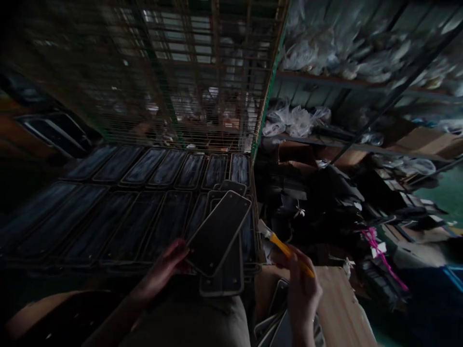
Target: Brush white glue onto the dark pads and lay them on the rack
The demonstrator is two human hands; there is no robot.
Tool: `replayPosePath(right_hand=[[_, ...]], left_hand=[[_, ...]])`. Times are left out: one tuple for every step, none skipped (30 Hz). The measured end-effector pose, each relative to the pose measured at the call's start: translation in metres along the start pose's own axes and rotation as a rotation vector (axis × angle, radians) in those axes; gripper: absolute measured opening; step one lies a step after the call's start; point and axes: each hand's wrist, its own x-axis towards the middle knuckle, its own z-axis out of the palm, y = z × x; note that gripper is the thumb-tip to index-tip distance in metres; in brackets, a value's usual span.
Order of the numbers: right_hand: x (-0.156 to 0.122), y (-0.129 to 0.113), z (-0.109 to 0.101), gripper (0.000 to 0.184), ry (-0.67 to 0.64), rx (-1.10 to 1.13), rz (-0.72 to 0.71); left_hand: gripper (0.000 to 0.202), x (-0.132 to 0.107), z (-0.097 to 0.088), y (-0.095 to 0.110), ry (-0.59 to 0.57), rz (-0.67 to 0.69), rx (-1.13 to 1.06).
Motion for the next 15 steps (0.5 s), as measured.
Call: replayPosePath(right_hand=[[0.006, -0.017, 0.022, 0.039, -0.089, -0.025, -0.046], [0.011, -0.031, 0.041, 0.038, -0.168, -0.057, -0.092], [0.016, -0.04, 0.057, 0.038, -0.242, -0.082, -0.137], [0.019, -0.046, 0.071, 0.037, -0.305, -0.113, -0.188], [0.023, -0.05, 0.082, 0.036, -0.35, -0.15, -0.244], [0.027, -0.051, 0.091, 0.036, -0.386, -0.193, -0.304], [0.03, -0.051, 0.098, 0.035, -0.417, -0.242, -0.365], [0.033, -0.05, 0.104, 0.034, -0.446, -0.297, -0.424], [0.037, -0.049, 0.108, 0.034, -0.468, -0.35, -0.477], [0.04, -0.049, 0.111, 0.034, -0.484, -0.401, -0.524], [0.043, -0.048, 0.114, 0.034, -0.493, -0.446, -0.563], [0.046, -0.048, 0.116, 0.034, -0.494, -0.484, -0.595], [0.049, -0.048, 0.118, 0.035, -0.488, -0.515, -0.618], [0.051, -0.048, 0.12, 0.036, -0.487, -0.54, -0.632], [0.054, -0.047, 0.122, 0.037, -0.491, -0.558, -0.64]], left_hand=[[0.037, -0.001, -0.002, -0.003, -0.006, 0.011, -0.036], [0.037, -0.001, -0.004, -0.005, -0.01, 0.022, -0.059], [0.037, -0.001, -0.005, -0.008, -0.009, 0.03, -0.066], [0.039, 0.0, -0.007, -0.011, -0.001, 0.033, -0.056], [0.04, 0.0, -0.008, -0.015, 0.01, 0.03, -0.036], [0.042, 0.001, -0.01, -0.019, 0.019, 0.022, -0.019], [0.043, 0.002, -0.011, -0.022, 0.021, 0.011, -0.008], [0.044, 0.002, -0.011, -0.026, 0.02, -0.003, -0.002], [0.043, 0.003, -0.012, -0.028, 0.013, -0.016, 0.002], [0.042, 0.003, -0.012, -0.03, 0.001, -0.027, 0.006], [0.041, 0.003, -0.013, -0.031, -0.01, -0.035, 0.012], [0.041, 0.002, -0.013, -0.031, -0.018, -0.041, 0.02], [0.041, 0.002, -0.013, -0.03, -0.022, -0.044, 0.027], [0.041, 0.001, -0.013, -0.028, -0.027, -0.047, 0.029], [0.041, 0.001, -0.013, -0.026, -0.03, -0.05, 0.029]])
